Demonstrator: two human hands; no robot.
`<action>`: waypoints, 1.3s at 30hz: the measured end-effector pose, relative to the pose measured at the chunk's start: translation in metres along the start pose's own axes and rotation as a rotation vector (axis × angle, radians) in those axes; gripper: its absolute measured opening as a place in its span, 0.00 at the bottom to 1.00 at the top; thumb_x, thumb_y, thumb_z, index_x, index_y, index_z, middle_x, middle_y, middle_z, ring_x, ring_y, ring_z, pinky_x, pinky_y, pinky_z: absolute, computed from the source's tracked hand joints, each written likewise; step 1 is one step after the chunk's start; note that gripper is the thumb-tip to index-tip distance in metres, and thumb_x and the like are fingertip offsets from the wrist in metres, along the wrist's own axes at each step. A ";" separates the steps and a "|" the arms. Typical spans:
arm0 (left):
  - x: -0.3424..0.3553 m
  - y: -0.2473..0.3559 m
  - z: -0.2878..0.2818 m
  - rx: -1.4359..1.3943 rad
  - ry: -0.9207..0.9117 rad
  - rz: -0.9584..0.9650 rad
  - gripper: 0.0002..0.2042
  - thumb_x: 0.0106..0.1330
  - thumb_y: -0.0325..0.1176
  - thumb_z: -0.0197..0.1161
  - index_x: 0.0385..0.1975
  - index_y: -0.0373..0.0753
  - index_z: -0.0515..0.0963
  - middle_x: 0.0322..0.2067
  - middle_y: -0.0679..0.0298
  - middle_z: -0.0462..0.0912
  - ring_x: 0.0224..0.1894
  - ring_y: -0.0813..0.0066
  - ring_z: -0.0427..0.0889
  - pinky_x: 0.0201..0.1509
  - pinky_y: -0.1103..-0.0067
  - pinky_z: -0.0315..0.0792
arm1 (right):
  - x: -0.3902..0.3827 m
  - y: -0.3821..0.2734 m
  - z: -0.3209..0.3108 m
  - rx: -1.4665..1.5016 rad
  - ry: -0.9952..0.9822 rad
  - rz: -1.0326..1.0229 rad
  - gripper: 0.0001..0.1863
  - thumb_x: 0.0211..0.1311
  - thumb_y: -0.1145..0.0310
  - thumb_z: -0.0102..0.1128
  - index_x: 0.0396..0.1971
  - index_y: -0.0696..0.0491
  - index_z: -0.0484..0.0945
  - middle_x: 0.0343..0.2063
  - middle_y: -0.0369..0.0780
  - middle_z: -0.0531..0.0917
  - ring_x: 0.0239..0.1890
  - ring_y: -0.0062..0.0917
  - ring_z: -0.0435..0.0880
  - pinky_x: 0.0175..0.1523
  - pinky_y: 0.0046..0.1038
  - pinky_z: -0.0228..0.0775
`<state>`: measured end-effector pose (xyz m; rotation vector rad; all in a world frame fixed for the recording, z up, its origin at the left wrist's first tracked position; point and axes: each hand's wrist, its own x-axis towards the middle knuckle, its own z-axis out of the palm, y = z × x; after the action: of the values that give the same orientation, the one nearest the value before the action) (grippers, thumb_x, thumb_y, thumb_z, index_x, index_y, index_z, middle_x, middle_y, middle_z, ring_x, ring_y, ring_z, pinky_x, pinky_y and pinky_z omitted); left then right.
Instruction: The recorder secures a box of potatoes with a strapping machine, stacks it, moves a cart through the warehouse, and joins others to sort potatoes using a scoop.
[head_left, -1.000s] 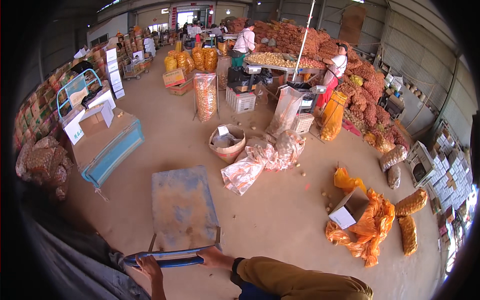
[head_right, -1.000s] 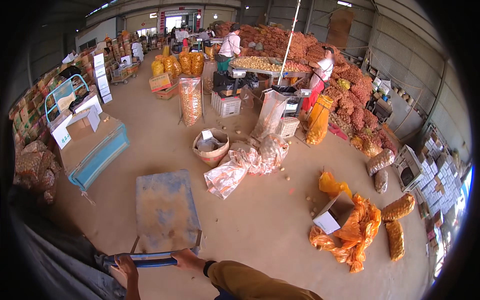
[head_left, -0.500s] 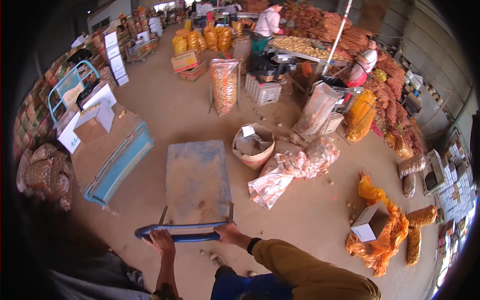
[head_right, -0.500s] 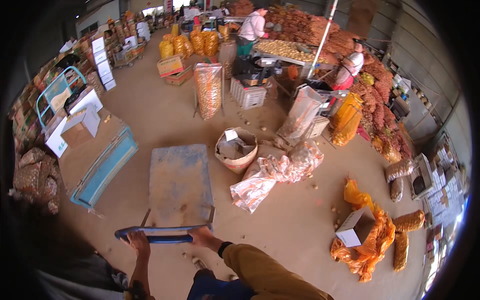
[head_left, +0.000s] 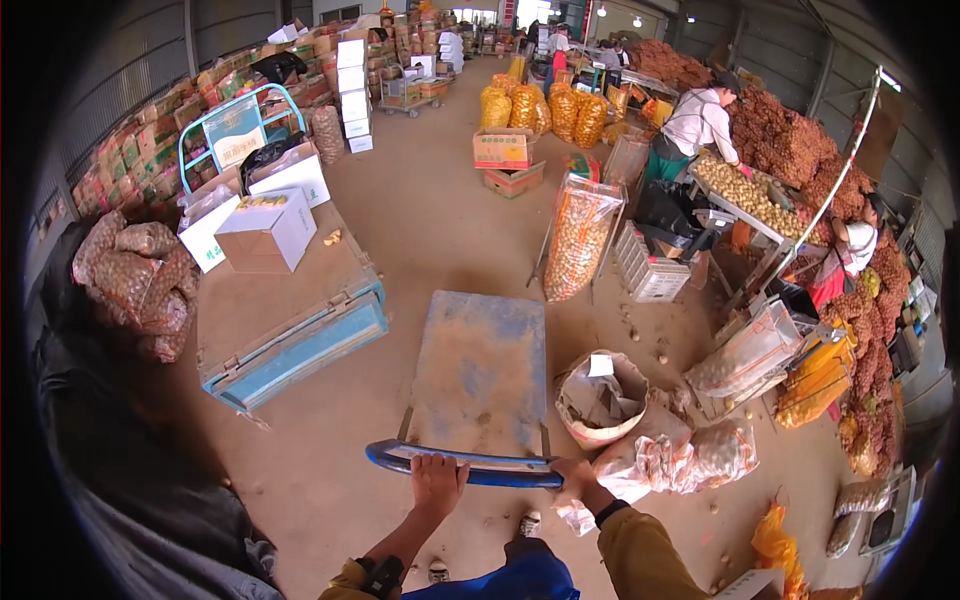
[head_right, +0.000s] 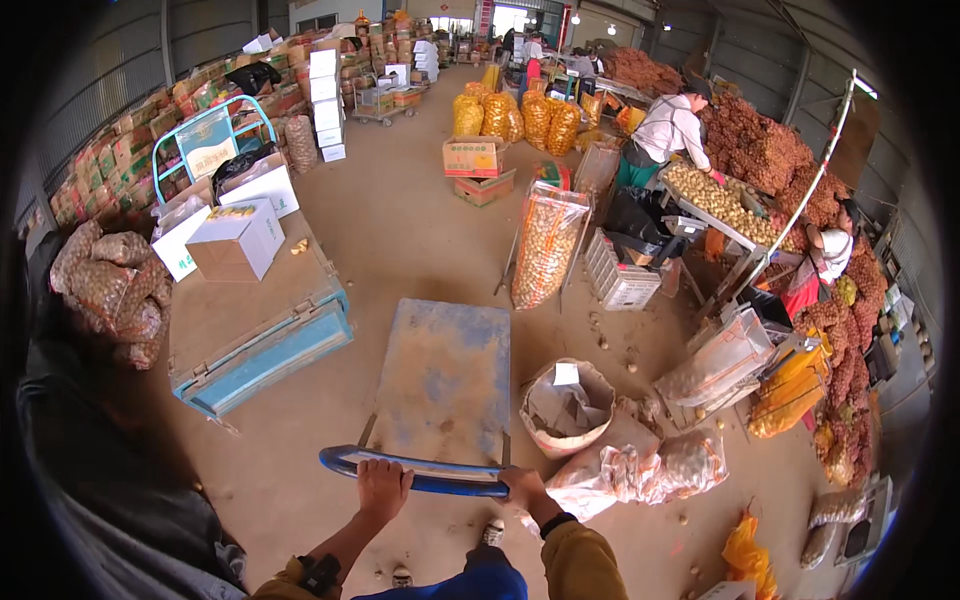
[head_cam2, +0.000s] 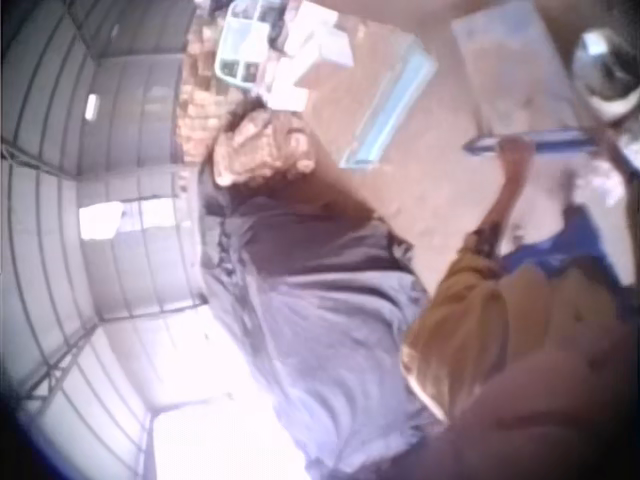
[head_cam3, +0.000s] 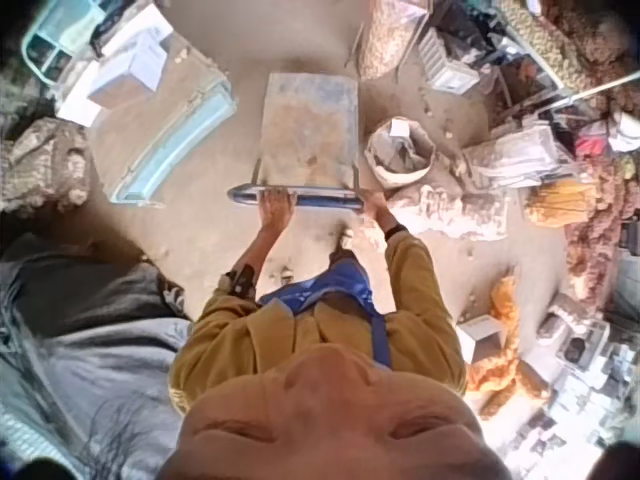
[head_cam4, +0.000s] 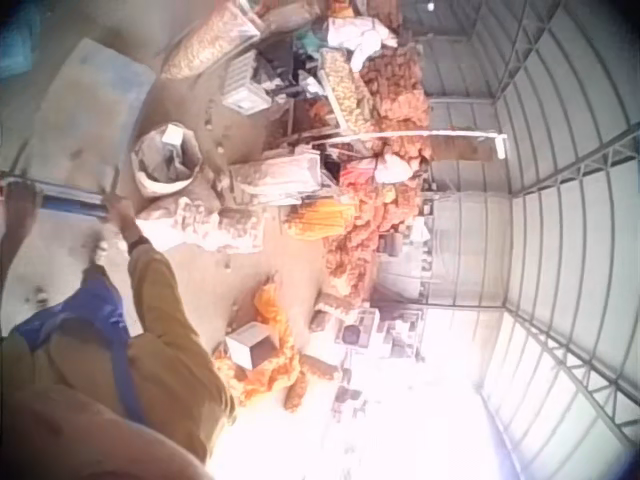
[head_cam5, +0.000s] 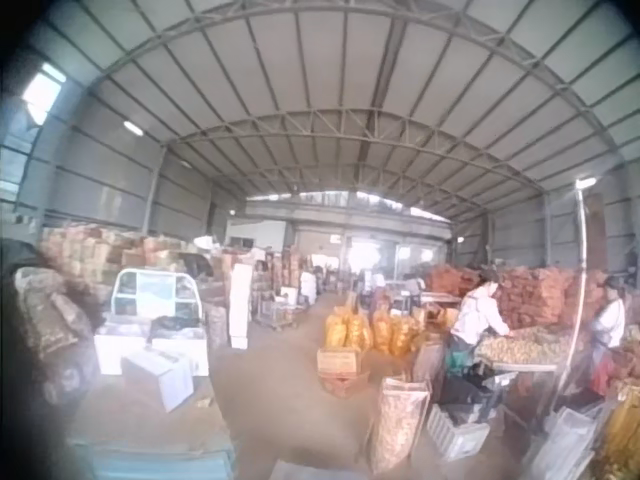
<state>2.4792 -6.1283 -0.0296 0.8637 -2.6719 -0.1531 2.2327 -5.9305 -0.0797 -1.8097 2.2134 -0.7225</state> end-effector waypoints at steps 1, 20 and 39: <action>0.023 0.007 0.006 0.004 0.009 -0.010 0.17 0.62 0.48 0.57 0.26 0.39 0.79 0.28 0.57 0.78 0.39 0.59 0.76 0.52 0.63 0.63 | 0.013 0.027 -0.009 -0.009 0.018 -0.036 0.14 0.38 0.60 0.69 0.23 0.50 0.76 0.25 0.42 0.80 0.29 0.41 0.81 0.35 0.39 0.74; 0.392 -0.028 0.142 -0.282 -0.012 0.147 0.25 0.44 0.59 0.69 0.09 0.42 0.72 0.11 0.59 0.74 0.19 0.56 0.77 0.24 0.67 0.72 | 0.317 0.364 -0.139 -0.002 0.193 -0.073 0.14 0.32 0.67 0.69 0.24 0.49 0.76 0.26 0.41 0.80 0.32 0.40 0.80 0.39 0.39 0.73; 0.885 -0.226 0.245 -0.286 0.161 -0.169 0.15 0.49 0.44 0.65 0.12 0.42 0.72 0.15 0.58 0.75 0.19 0.54 0.76 0.24 0.64 0.69 | 0.853 0.562 -0.132 -0.078 0.278 0.026 0.13 0.38 0.73 0.64 0.30 0.47 0.78 0.28 0.37 0.81 0.38 0.37 0.79 0.46 0.37 0.70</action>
<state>1.8453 -6.8290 -0.0618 0.9610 -2.3533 -0.4720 1.4872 -6.6402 -0.1054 -1.8070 2.4649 -0.9460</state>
